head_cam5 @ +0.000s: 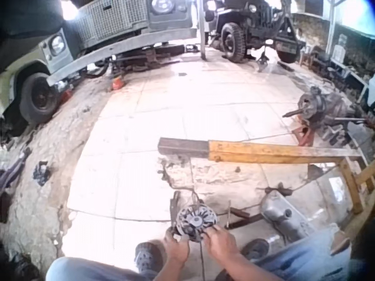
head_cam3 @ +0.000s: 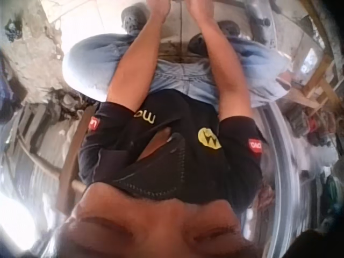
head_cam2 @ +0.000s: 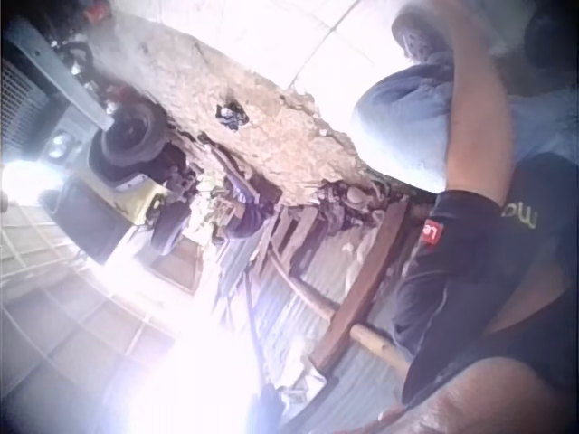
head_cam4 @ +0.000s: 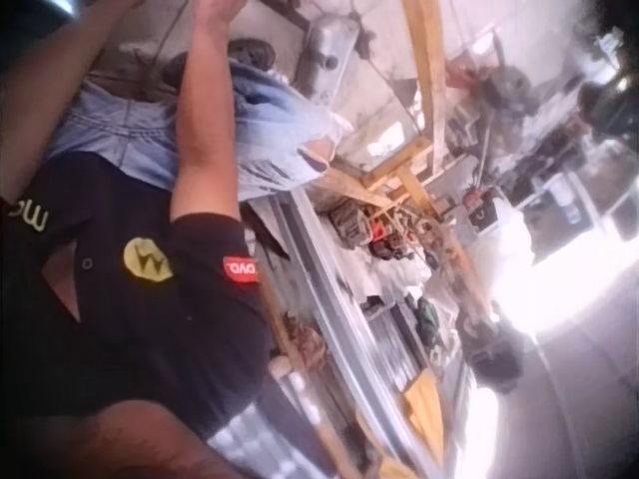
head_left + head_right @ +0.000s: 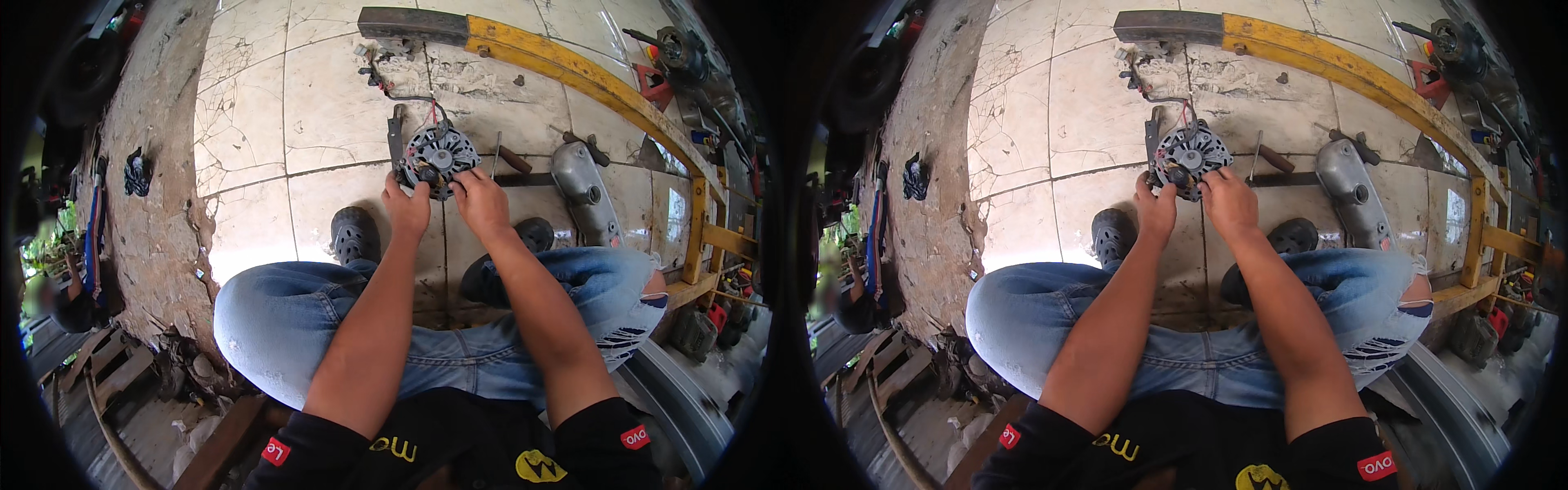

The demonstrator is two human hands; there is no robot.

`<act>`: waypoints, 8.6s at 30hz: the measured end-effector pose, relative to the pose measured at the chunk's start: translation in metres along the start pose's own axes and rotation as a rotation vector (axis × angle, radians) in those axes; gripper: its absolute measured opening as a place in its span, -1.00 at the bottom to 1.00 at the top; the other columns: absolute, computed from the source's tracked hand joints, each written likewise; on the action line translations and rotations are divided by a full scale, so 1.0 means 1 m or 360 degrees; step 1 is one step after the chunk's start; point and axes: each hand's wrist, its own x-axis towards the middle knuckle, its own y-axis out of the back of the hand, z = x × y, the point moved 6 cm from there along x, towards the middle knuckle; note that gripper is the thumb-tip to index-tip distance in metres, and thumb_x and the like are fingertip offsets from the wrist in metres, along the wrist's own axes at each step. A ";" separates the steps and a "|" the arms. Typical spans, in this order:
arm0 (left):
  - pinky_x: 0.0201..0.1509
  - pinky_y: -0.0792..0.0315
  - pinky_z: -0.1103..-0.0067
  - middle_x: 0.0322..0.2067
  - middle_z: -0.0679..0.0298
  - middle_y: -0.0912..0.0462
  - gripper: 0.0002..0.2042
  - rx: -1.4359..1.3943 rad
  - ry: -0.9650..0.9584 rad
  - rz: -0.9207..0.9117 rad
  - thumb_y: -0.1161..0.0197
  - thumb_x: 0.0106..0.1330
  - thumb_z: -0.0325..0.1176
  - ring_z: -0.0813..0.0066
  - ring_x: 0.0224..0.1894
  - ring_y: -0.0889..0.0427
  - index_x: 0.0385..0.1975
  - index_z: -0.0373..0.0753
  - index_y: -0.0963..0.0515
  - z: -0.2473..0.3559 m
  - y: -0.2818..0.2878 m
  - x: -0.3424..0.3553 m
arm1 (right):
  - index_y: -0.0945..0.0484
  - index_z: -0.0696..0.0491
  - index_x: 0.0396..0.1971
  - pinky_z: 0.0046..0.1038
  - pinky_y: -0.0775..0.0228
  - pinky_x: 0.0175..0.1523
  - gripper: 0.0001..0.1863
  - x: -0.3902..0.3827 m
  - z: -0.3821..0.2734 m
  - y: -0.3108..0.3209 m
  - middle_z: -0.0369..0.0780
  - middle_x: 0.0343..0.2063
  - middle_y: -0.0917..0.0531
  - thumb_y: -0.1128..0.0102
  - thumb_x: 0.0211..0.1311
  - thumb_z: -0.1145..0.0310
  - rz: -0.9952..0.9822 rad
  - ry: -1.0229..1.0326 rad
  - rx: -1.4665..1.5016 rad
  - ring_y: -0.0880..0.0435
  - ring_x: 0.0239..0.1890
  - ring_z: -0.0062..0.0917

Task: The person sits on the floor and works on an alternator, manipulating internal components and wires with both hands. They repeatedly adjust parts inside the housing and rotate the unit to access different areas.

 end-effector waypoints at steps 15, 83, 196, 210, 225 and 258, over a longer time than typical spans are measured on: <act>0.20 -0.47 0.29 0.03 -0.15 -0.62 -0.41 0.1014 0.0078 -0.0945 -0.28 0.21 -0.07 -0.04 0.12 -0.60 0.12 -0.41 -0.50 0.068 0.006 0.072 | -0.60 0.02 -0.20 -0.17 -0.49 -0.20 -0.82 0.006 0.024 0.008 -0.14 -0.29 -0.59 -0.30 0.20 0.36 0.0001 0.0091 0.0333 -0.63 -0.26 -0.13; 0.16 -0.43 0.31 -0.09 -0.06 -0.69 -0.58 0.0470 -0.0023 -0.0399 -0.09 0.39 -0.01 -0.05 0.03 -0.62 0.00 -0.19 -0.65 0.033 0.012 0.066 | -0.50 0.02 -0.27 -0.11 -0.49 -0.22 -0.82 -0.007 0.014 0.002 -0.15 -0.32 -0.62 -0.25 0.22 0.28 0.0050 -0.0047 0.0035 -0.66 -0.27 -0.12; 0.14 -0.45 0.28 -0.10 -0.08 -0.69 -0.56 0.0467 -0.0056 -0.0329 -0.08 0.37 0.00 -0.06 0.02 -0.63 -0.01 -0.21 -0.65 0.036 0.012 0.065 | -0.62 -0.07 -0.12 -0.17 -0.52 -0.17 -0.77 0.015 -0.003 0.014 -0.19 -0.25 -0.66 -0.25 0.23 0.27 0.0058 -0.0112 0.0112 -0.68 -0.26 -0.17; 0.14 -0.47 0.26 -0.07 -0.02 -0.68 -0.63 0.0259 0.0091 -0.0352 -0.14 0.36 -0.08 -0.01 0.03 -0.63 -0.04 -0.21 -0.66 0.035 0.008 0.060 | -0.67 -0.03 -0.12 -0.19 -0.52 -0.07 -0.78 0.051 -0.003 0.023 -0.15 -0.18 -0.65 -0.21 0.25 0.34 -0.0049 0.0107 -0.0302 -0.66 -0.15 -0.15; 0.14 -0.48 0.22 -0.06 -0.05 -0.66 -0.64 0.0275 0.0098 -0.0318 -0.11 0.38 -0.11 -0.04 0.03 -0.62 -0.06 -0.24 -0.65 0.036 0.007 0.056 | -0.67 0.09 -0.14 -0.25 -0.48 -0.06 -0.77 0.007 0.002 0.014 -0.07 -0.24 -0.65 -0.26 0.18 0.47 -0.0055 0.0172 -0.0047 -0.63 -0.17 -0.12; 0.09 -0.50 0.24 -0.13 -0.05 -0.69 -0.64 0.0317 0.0076 -0.0256 -0.11 0.38 -0.09 -0.04 -0.02 -0.64 -0.12 -0.26 -0.66 0.040 0.011 0.055 | -0.59 0.09 -0.27 -0.15 -0.50 -0.14 -0.83 0.012 -0.001 0.010 -0.10 -0.26 -0.60 -0.31 0.19 0.36 -0.0106 0.0217 -0.0232 -0.64 -0.23 -0.09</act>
